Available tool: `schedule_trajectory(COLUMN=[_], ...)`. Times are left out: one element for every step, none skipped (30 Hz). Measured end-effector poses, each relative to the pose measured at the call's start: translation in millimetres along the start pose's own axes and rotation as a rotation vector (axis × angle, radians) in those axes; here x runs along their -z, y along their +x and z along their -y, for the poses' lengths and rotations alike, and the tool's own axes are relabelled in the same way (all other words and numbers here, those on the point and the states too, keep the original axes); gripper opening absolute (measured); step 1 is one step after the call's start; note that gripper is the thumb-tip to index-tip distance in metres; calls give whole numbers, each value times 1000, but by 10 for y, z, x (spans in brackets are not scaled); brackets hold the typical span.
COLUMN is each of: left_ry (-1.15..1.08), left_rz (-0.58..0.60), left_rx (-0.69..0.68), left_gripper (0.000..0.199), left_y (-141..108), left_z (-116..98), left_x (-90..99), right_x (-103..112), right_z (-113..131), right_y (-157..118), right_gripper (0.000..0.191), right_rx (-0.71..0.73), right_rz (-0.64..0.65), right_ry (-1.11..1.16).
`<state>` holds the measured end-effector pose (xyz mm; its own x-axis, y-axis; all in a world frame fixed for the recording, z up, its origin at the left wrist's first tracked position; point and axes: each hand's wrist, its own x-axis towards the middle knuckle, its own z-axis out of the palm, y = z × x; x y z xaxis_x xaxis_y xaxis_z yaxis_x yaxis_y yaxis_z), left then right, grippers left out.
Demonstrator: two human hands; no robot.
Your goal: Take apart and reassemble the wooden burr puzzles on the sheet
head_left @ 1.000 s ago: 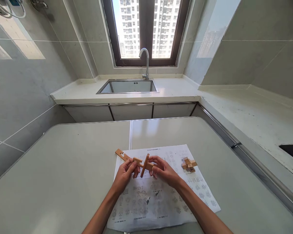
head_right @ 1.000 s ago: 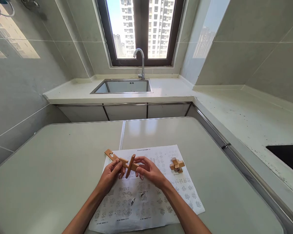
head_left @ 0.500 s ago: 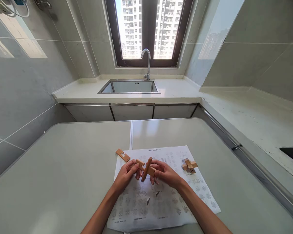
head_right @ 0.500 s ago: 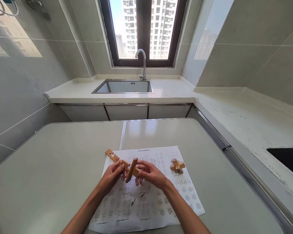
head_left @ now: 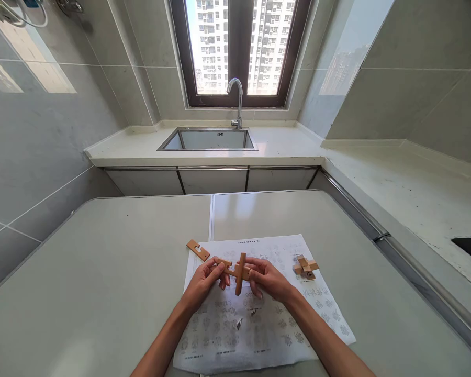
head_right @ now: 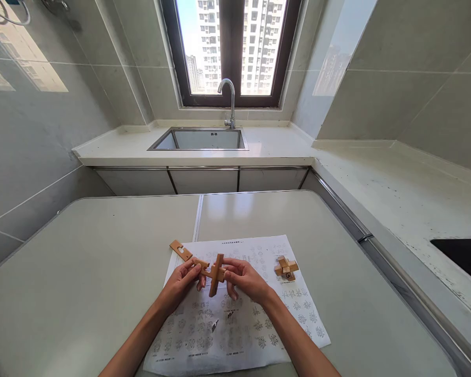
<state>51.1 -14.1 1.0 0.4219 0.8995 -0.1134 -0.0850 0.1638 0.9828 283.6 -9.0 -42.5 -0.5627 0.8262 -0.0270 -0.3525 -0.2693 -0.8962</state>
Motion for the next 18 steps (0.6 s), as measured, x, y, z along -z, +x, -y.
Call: schedule_trajectory(left_ry=[1, 2, 3, 5, 6, 8, 8, 8, 8, 9, 9, 10, 12, 13, 14, 14, 14, 13], left_rz=[-3, -7, -11, -16, -21, -25, -29, -33, -36, -39, -41, -42, -43, -43, -42, -41, -40, -38], left_rx=[-1, -3, -5, -6, -6, -6, -6, -6, -6, -6, -5, -4, -2, 1, 2, 4, 6, 9], left_gripper=[40, 41, 41, 41, 41, 40, 40, 40, 40, 40, 40, 40, 39, 39, 39, 40, 40, 40], left_y=[0, 1, 1, 2, 2, 1, 1, 0, -1, -1, 0, 0, 2, 3, 5, 8, 11, 14], left_z=[2, 3, 3, 0, -3, -8, -15, -22, -29, -37, -45, -51, -57, -62, -65, -67, -68, -67], left_x=[1, 3, 3, 4, 3, 1, -1, -5, -9, -14, -18, -22, -26, -29, -32, -34, -35, -36], right_x=[-6, -13, -21, -29, -37, -45, -54, -62, -70, -77, -82, -85, -86, -84, -80, -74, -66, -57], right_z=[-3, -5, -6, -5, -1, 7, 18, 32, 48, 64, 79, 90, 97, 99, 95, 87, 74, 61], right_y=[7, 14, 22, 29, 33, 33, 31, 25, 16, 6, -4, -13, -20, -23, -25, -24, -21, -18], right_gripper=[62, 57, 53, 51, 50, 51, 52, 52, 51, 50, 49, 47, 47, 47, 47, 47, 47, 47], right_rx=[2, 8, 14, 18, 19, 16, 13, 10, 8, 8, 10, 14, 19, 24, 27, 30, 31, 33], right_rz=[-44, -84, -113, -126, -126, -123, -119, -115, -109, -103, -96, -91, -86, -82, -78, -78, -79, -82], right_ry=[4, 11, 19, 26, 29, 32, 35, 37, 39, 40, 42, 45, 47, 50, 53, 56, 59, 62])
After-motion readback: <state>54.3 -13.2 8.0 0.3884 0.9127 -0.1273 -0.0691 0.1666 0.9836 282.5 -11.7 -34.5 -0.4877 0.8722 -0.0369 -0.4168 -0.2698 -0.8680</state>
